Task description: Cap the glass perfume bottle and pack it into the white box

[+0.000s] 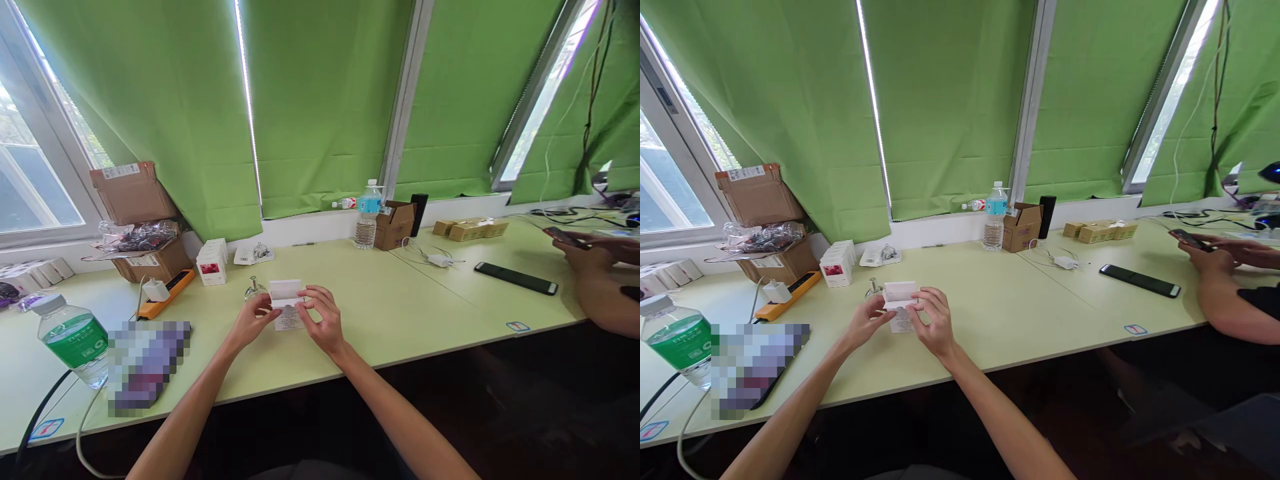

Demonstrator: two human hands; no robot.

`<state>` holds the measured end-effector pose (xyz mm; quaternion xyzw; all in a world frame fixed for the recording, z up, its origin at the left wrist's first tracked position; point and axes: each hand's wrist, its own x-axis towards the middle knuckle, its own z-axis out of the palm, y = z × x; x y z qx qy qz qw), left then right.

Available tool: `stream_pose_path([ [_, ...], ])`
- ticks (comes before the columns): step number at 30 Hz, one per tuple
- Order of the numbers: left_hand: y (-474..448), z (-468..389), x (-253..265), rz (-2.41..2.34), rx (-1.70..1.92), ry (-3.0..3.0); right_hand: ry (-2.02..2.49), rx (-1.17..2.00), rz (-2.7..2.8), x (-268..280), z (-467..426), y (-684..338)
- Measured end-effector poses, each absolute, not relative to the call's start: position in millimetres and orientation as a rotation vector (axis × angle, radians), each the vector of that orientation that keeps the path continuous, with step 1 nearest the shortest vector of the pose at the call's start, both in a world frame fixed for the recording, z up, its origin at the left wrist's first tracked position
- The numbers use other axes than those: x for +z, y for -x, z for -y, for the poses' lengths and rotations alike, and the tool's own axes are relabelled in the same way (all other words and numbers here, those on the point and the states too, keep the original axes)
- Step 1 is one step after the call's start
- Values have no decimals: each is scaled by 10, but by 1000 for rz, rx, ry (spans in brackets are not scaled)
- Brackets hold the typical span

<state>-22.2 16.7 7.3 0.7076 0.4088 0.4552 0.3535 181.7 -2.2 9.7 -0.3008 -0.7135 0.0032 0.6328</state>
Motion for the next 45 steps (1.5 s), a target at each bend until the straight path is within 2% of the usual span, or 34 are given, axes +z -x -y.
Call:
stream_pose_path([
  [45, 226, -170, 43, -1064, 1198, -1978, 739, -150, 1774, 84, 14, -1790],
])
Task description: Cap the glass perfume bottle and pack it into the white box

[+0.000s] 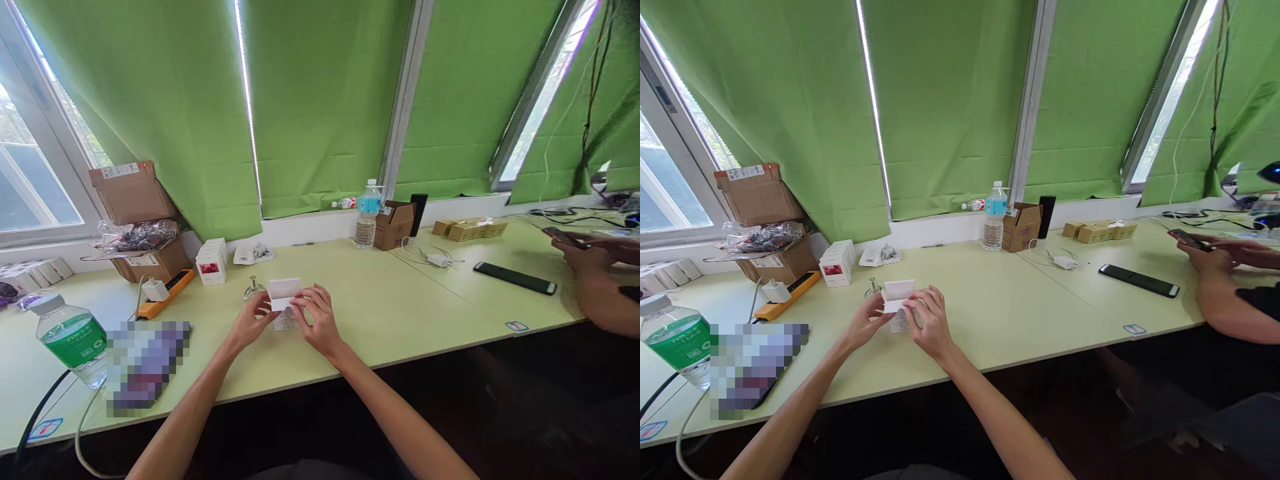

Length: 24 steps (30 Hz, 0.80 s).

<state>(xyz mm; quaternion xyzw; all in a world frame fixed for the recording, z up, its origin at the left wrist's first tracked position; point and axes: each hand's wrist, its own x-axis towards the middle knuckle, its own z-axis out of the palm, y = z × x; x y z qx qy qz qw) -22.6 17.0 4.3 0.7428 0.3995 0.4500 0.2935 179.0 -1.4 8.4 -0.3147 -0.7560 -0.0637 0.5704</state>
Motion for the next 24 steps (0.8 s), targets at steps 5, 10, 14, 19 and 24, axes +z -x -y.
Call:
stream_pose_path([
  [5, 217, -128, 17, -1147, 1465, -2159, 725, -151, 1760, 93, 13, -1782],
  [10, 188, -61, 53, -1156, 1452, -2432, 719, -161, 1754, 90, 15, -1786],
  [14, 183, -57, 70, -1174, 1410, -2483, 717, -151, 1756, 80, 11, -1793],
  [19, 197, -82, 52, -1179, 1441, -2431, 715, -129, 1751, 74, 15, -1792],
  [24, 198, -84, 53, -1172, 1457, -2398, 719, -104, 1734, 66, 20, -1788],
])
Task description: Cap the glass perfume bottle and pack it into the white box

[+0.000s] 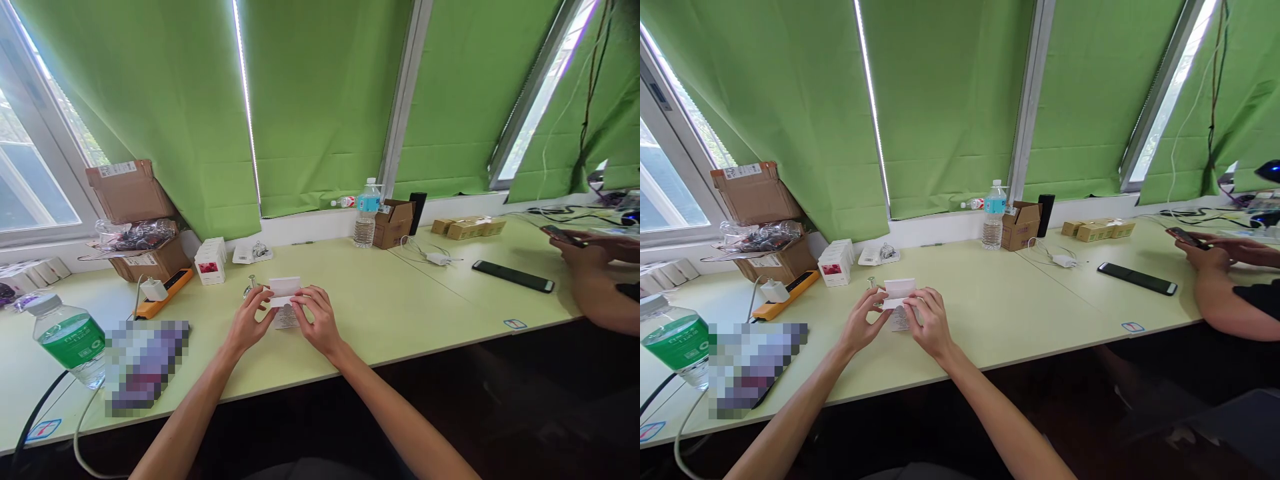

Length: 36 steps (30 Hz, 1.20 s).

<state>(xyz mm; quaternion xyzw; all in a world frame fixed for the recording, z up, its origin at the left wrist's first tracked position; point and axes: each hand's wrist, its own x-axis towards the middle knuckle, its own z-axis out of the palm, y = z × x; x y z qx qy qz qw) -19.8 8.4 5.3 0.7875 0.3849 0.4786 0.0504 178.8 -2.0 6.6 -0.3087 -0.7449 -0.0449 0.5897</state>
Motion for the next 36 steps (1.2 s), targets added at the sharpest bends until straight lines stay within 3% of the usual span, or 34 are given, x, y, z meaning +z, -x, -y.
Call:
stream_pose_path([
  [36, 191, -6, 123, -1244, 1514, -2493, 771, -108, 1711, 48, -17, -1806],
])
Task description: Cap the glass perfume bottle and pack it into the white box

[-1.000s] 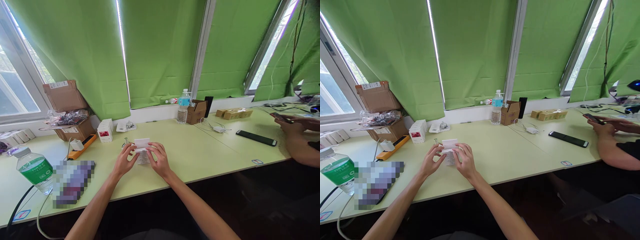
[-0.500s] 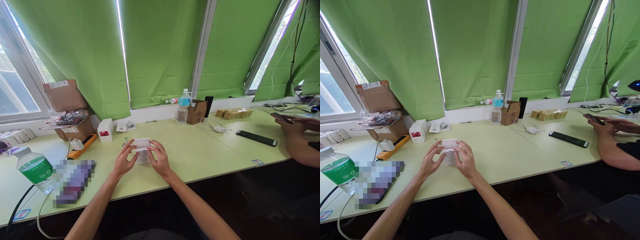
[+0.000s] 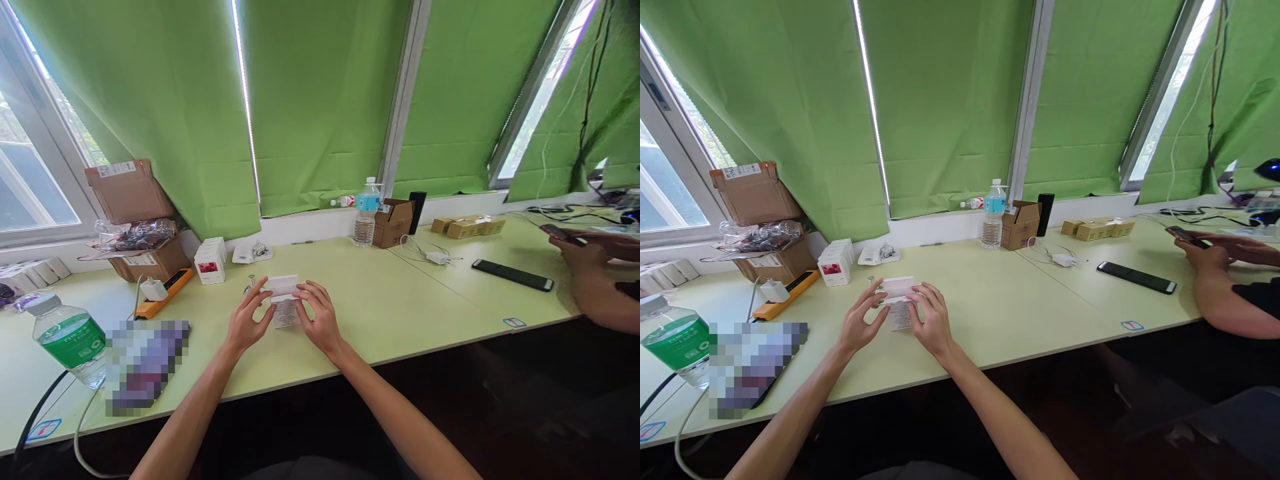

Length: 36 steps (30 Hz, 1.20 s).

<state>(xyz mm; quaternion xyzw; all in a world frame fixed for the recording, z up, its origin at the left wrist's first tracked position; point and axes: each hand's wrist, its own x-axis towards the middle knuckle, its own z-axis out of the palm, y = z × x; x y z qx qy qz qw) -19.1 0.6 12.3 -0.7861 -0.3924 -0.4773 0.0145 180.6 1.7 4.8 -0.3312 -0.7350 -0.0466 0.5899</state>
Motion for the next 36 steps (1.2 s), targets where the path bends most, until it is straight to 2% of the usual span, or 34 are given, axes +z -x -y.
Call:
stream_pose_path([
  [10, 186, -15, 128, 1353, -1465, 2537, 803, -126, 1705, 50, -24, -1811],
  [36, 200, -42, 113, 1320, -1495, 2526, 814, -65, 1709, 11, -56, -1816],
])
